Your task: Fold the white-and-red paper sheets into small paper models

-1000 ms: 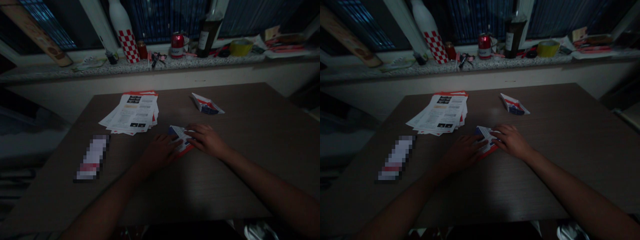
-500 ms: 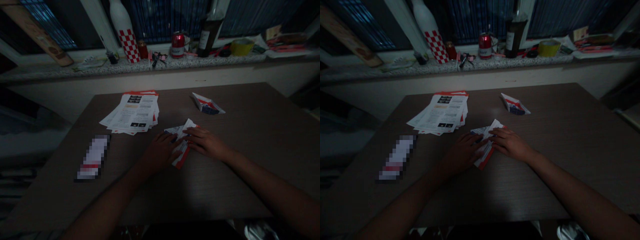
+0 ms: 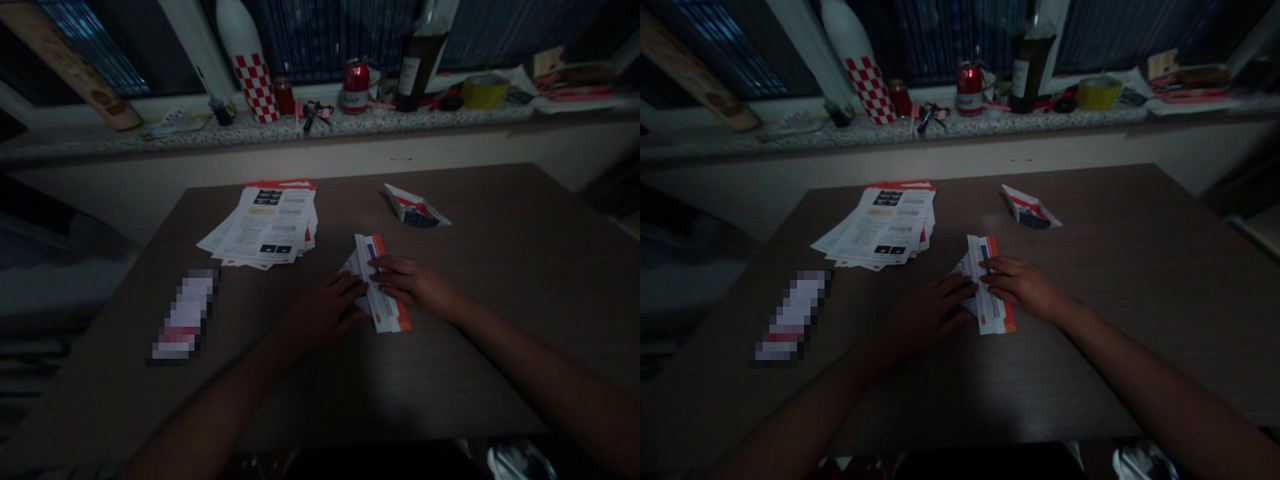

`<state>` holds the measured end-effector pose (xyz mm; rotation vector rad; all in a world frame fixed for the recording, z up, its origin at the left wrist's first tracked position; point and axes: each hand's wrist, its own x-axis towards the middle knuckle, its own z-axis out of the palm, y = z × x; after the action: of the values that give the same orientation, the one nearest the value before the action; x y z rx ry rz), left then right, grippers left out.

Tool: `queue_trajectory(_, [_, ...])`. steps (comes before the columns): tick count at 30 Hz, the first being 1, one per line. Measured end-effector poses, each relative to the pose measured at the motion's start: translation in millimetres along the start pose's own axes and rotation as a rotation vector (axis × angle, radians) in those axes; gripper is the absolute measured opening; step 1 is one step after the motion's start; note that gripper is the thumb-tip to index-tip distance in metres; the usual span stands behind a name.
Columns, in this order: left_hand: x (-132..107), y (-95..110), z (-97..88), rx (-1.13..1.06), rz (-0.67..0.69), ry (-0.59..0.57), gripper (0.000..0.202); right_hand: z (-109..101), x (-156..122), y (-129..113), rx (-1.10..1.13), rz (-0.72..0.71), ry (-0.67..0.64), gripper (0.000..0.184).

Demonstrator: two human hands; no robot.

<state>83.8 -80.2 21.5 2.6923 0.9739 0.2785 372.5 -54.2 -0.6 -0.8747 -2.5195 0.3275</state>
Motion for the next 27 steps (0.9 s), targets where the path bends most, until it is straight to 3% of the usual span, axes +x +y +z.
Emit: queue_trajectory(27, [1.7, -4.0, 13.0, 0.092, 0.010, 0.019, 0.061, 0.9, -9.8, -0.9, 0.093, 0.053, -0.093, 0.055])
